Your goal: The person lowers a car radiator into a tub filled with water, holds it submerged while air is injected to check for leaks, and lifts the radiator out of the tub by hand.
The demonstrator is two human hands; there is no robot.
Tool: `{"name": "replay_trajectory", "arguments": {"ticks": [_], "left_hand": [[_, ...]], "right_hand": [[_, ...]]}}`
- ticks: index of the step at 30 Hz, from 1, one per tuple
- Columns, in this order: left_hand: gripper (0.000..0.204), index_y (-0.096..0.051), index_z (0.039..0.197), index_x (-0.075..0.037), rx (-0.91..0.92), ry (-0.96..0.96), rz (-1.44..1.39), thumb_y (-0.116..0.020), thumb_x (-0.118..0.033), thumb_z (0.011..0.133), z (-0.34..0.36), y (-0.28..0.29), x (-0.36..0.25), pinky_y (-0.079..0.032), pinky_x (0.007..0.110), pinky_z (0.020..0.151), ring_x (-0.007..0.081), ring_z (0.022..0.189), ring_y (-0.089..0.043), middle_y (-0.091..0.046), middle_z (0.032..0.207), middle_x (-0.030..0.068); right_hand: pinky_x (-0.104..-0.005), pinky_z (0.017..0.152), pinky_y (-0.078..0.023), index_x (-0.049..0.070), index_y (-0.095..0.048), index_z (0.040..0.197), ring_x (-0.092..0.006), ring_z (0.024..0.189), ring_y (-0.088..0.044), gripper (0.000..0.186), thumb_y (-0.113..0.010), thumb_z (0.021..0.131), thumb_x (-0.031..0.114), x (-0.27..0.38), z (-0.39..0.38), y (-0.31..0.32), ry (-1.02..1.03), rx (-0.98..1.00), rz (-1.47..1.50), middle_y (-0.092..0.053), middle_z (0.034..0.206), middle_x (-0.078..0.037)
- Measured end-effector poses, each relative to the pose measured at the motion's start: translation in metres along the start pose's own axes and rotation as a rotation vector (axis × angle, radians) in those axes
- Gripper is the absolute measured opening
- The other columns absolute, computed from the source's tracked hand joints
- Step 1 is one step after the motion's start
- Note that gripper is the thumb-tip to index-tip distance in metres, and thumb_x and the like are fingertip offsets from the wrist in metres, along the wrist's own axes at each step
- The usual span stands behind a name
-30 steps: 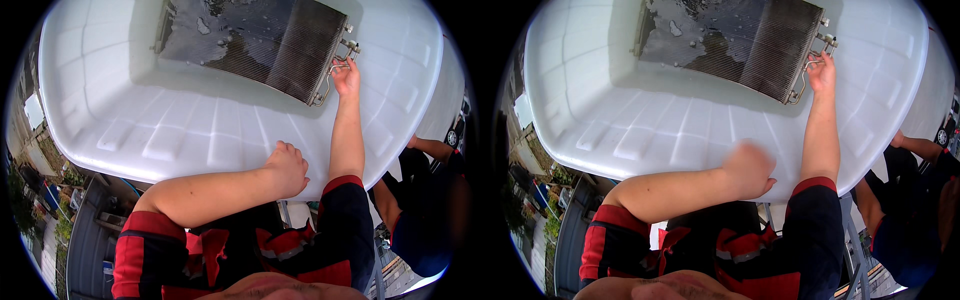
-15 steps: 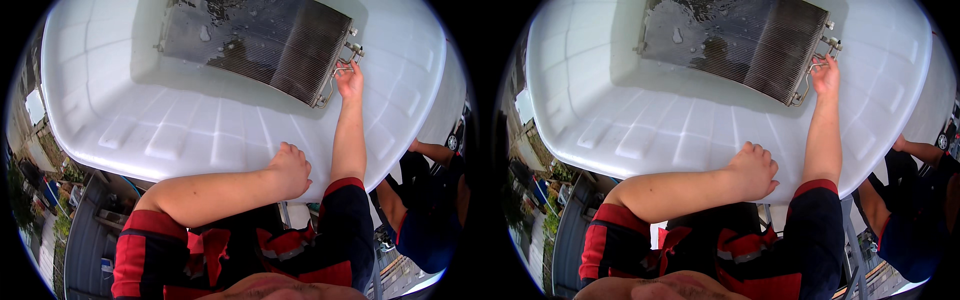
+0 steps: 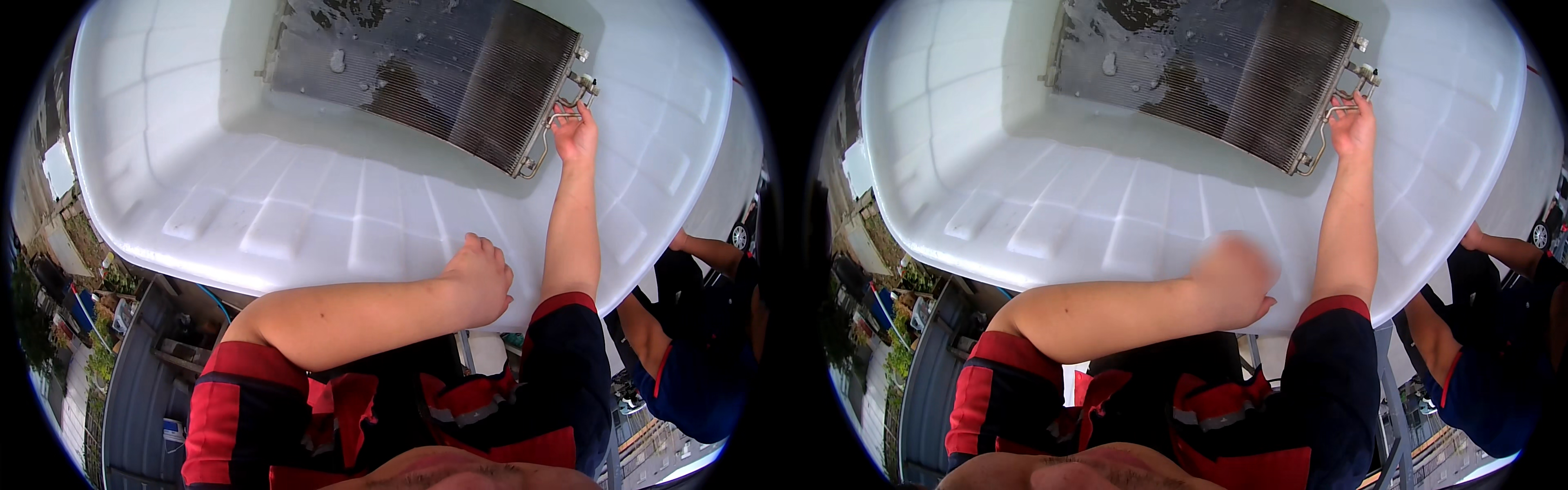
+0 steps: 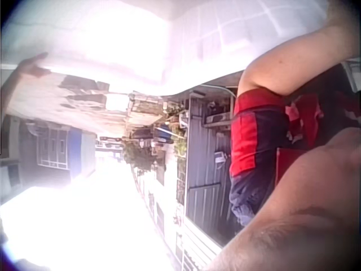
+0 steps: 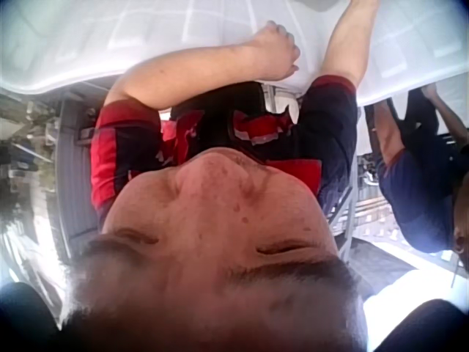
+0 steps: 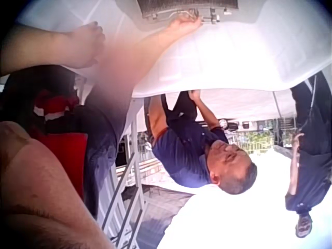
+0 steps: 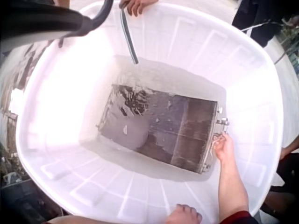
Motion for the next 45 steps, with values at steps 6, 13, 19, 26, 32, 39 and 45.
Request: {"name": "replay_trajectory", "arguments": {"ticks": [6, 13, 19, 26, 32, 39, 45], "left_hand": [[0.045, -0.064, 0.105, -0.002, -0.062, -0.024, 0.136, -0.046, -0.041, 0.095, -0.002, 0.003, -0.003, -0.041, 0.042, 0.085, 0.0297, 0.096, -0.057, -0.062, 0.100, 0.0149], [0.045, -0.064, 0.105, -0.002, -0.076, -0.023, 0.140, -0.046, -0.041, 0.095, -0.006, 0.008, -0.003, -0.041, 0.042, 0.084, 0.0294, 0.096, -0.057, -0.062, 0.100, 0.0151], [0.051, -0.060, 0.121, -0.002, 0.145, 0.014, -0.013, -0.041, -0.043, 0.097, -0.009, 0.011, -0.001, -0.035, 0.051, 0.099, 0.0351, 0.111, -0.053, -0.060, 0.117, 0.0186], [0.046, -0.065, 0.104, -0.003, -0.096, -0.001, 0.135, -0.045, -0.043, 0.094, -0.019, -0.005, 0.009, -0.041, 0.042, 0.083, 0.0298, 0.096, -0.057, -0.062, 0.099, 0.0150], [0.045, -0.065, 0.105, -0.003, 0.047, -0.014, -0.017, -0.045, -0.042, 0.094, -0.040, 0.006, 0.022, -0.041, 0.043, 0.082, 0.0303, 0.097, -0.057, -0.063, 0.100, 0.0152], [0.045, -0.064, 0.105, -0.001, -0.066, -0.029, 0.084, -0.045, -0.040, 0.095, -0.059, 0.015, 0.029, -0.041, 0.043, 0.082, 0.0307, 0.096, -0.057, -0.063, 0.100, 0.0161], [0.046, -0.064, 0.106, -0.001, 0.018, -0.033, -0.029, -0.045, -0.041, 0.095, -0.042, 0.011, 0.021, -0.041, 0.043, 0.084, 0.0312, 0.098, -0.057, -0.063, 0.101, 0.0164]], "right_hand": [[-0.0499, 0.096, -0.035, 0.016, -0.047, 0.101, -0.0299, 0.106, -0.050, 0.024, -0.066, 0.086, 0.022, 0.002, 0.003, 0.000, 0.001, 0.017, 0.006, -0.052, 0.104, -0.007], [-0.0500, 0.096, -0.036, 0.015, -0.048, 0.102, -0.0298, 0.105, -0.050, 0.023, -0.065, 0.087, 0.022, 0.002, 0.000, -0.002, 0.005, -0.009, -0.002, -0.051, 0.104, -0.008], [-0.0535, 0.098, -0.036, 0.012, -0.048, 0.108, -0.0308, 0.104, -0.051, 0.024, -0.056, 0.092, 0.028, 0.006, -0.026, -0.025, -0.005, -0.194, -0.023, -0.050, 0.108, -0.010], [-0.0524, 0.087, -0.041, 0.011, -0.046, 0.112, -0.0274, 0.091, -0.054, 0.023, -0.046, 0.098, 0.028, 0.020, -0.099, -0.070, 0.018, -0.147, -0.171, -0.056, 0.106, -0.011], [-0.0492, 0.084, -0.043, 0.008, -0.048, 0.114, -0.0276, 0.089, -0.055, 0.020, -0.045, 0.098, 0.021, 0.033, -0.172, -0.140, 0.142, -0.041, -0.212, -0.058, 0.110, -0.013], [-0.0471, 0.083, -0.048, 0.006, -0.044, 0.129, -0.0321, 0.102, -0.057, 0.034, -0.046, 0.097, 0.015, 0.039, -0.222, -0.205, 0.268, 0.290, -0.201, -0.056, 0.119, -0.017], [-0.0496, 0.095, -0.039, 0.010, -0.048, 0.123, -0.0347, 0.115, -0.048, 0.029, -0.049, 0.096, 0.019, 0.032, -0.154, -0.132, 0.141, 0.078, -0.066, -0.053, 0.125, -0.017]]}}
Point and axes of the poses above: each hand's wrist, its own z-axis towards the middle knuckle, its own y-axis out of the back of the hand, x = y × z, the point moved 4 cm from there along z, towards the middle knuckle
